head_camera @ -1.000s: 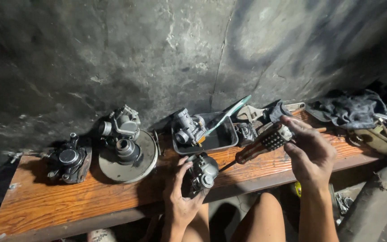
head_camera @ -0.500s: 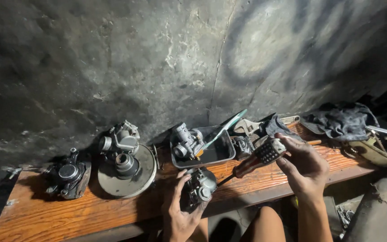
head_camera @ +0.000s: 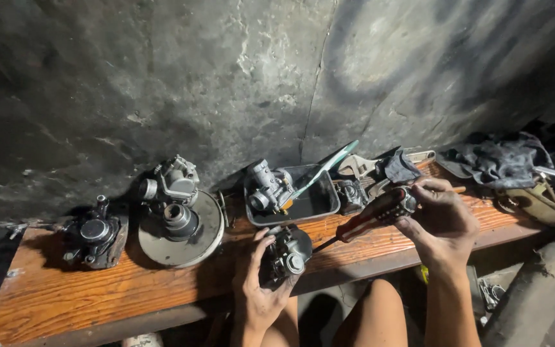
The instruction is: Cleaning motorcycle carburetor components using a toothbrush and a screwdriver on a workbench.
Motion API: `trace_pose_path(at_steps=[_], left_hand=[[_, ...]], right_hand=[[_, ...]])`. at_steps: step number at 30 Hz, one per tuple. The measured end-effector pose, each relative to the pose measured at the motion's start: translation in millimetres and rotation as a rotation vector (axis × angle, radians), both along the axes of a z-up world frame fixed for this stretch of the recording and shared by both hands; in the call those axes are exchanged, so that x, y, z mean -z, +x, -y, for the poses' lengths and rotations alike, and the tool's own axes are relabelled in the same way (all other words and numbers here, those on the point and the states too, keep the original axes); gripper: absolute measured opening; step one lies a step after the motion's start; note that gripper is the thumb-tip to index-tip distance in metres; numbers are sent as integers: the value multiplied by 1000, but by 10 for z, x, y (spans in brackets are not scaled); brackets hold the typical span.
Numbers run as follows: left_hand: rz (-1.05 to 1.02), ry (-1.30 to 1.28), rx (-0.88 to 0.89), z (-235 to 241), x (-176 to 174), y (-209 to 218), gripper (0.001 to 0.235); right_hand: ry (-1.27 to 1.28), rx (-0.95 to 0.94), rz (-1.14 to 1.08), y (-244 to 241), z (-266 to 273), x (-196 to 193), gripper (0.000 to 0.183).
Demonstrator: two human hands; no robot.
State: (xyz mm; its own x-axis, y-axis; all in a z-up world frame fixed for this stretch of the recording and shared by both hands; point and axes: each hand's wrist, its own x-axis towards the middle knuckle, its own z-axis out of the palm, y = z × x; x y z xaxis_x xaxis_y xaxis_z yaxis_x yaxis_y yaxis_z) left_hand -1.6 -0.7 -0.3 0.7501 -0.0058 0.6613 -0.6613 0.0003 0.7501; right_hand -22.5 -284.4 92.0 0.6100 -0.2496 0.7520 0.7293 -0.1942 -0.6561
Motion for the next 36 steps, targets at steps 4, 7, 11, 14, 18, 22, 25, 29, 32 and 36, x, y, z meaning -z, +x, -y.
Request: trace_pose_path(at_steps=[4, 7, 11, 14, 18, 22, 25, 29, 32, 36], left_hand=[[26, 22, -23, -4, -18, -8, 65], [11, 20, -38, -2, -13, -10, 65], [35, 40, -36, -13, -68, -20, 64], [39, 39, -26, -4, -83, -19, 63], [53, 34, -36, 1, -10, 8, 68], [22, 32, -28, 5, -23, -14, 65], [-10, 41, -49, 6, 32, -11, 66], [-15, 45, -24, -13, -2, -21, 67], [-13, 51, -23, -8, 3, -24, 66], [-26, 59, -34, -11, 41, -16, 69]], right_hand=[[-19, -31, 23, -14, -79, -77, 40], [36, -42, 16, -6, -23, 3, 41], [27, -7, -24, -18, 13, 2, 47], [21, -28, -8, -5, -21, -36, 44], [28, -31, -20, -2, 2, 7, 46], [72, -20, -25, -13, 17, 23, 46], [-20, -68, 12, 0, -13, -9, 44], [11, 7, 8, 25, 46, 111, 43], [31, 38, -16, 2, 48, 112, 45], [50, -53, -3, -7, -75, -31, 43]])
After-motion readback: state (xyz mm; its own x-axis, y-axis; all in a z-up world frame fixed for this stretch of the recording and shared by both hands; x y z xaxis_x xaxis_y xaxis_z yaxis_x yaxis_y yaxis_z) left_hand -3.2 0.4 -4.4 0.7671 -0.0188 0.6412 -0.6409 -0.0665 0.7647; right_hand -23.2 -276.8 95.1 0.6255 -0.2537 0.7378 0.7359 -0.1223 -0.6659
